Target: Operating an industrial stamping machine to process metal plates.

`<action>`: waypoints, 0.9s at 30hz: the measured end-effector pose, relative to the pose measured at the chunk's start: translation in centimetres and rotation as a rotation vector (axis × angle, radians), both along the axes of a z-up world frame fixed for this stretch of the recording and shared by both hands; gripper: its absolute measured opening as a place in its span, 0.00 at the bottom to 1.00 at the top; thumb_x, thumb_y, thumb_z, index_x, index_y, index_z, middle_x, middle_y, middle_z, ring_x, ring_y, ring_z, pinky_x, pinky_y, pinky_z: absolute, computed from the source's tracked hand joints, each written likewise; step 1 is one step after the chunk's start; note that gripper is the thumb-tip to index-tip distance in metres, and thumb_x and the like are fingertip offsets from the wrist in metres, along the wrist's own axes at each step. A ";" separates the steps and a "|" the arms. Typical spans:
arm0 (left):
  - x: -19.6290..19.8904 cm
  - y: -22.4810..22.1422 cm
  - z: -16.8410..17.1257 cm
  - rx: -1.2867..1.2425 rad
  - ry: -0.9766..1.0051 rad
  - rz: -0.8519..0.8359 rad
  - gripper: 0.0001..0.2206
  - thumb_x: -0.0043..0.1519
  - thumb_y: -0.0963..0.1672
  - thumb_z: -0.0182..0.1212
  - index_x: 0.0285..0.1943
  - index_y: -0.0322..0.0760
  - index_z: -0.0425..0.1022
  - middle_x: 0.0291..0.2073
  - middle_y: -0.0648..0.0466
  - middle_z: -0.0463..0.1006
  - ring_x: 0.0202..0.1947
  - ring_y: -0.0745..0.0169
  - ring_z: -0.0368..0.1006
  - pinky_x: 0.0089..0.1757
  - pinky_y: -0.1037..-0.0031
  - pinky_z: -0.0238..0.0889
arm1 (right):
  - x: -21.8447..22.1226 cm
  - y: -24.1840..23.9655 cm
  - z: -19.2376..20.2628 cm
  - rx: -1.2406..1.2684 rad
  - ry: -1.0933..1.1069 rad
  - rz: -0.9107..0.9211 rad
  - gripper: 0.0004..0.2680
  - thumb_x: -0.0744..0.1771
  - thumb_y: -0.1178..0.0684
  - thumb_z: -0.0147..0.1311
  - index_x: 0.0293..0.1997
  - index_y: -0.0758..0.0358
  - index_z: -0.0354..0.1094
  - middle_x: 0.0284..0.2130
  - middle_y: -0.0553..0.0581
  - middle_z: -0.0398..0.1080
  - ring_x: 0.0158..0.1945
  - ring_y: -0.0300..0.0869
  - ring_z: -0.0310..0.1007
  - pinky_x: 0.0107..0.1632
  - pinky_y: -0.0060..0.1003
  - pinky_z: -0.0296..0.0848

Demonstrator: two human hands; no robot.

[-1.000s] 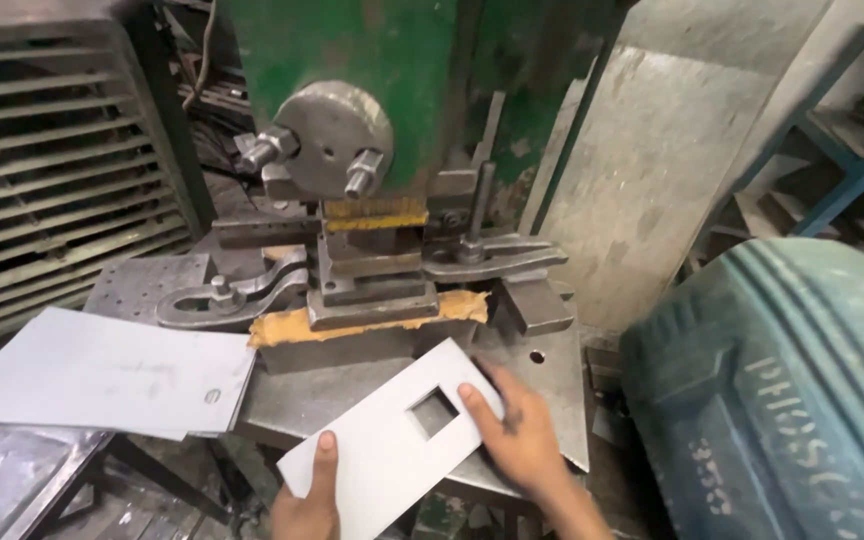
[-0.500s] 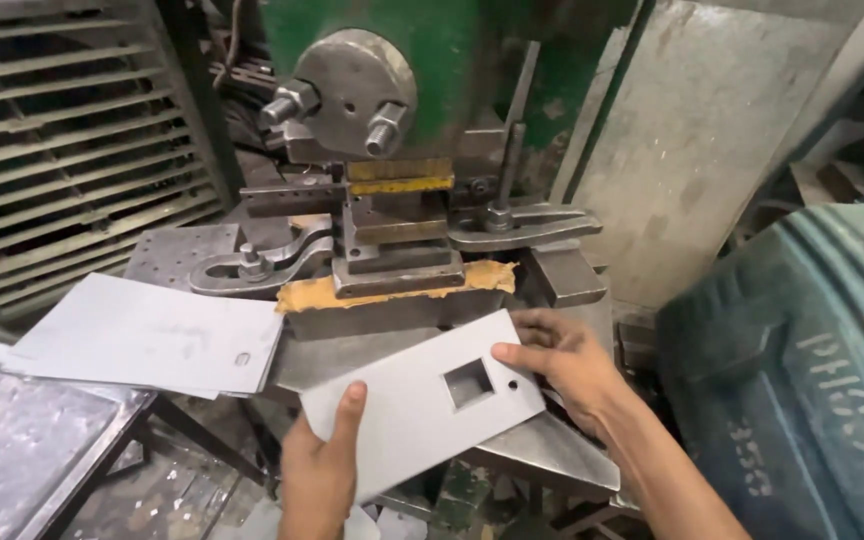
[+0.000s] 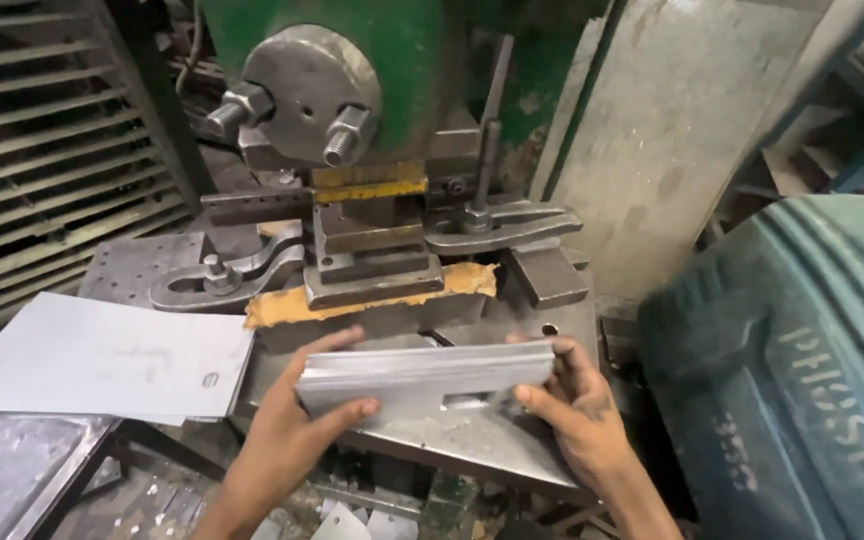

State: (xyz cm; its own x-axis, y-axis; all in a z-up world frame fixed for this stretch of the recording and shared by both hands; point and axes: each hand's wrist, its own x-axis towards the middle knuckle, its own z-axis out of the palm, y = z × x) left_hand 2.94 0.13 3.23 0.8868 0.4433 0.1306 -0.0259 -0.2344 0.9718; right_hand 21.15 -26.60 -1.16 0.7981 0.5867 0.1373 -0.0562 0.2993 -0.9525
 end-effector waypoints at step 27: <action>-1.0 0.7 -0.6 0.108 0.091 0.068 0.22 0.49 0.45 0.76 0.52 0.33 0.80 0.41 0.51 0.89 0.41 0.70 0.80 0.44 0.74 0.74 | -1.1 0.8 0.6 -0.390 -0.186 -0.132 0.12 0.60 0.57 0.68 0.45 0.67 0.77 0.37 0.55 0.81 0.41 0.38 0.78 0.49 0.34 0.75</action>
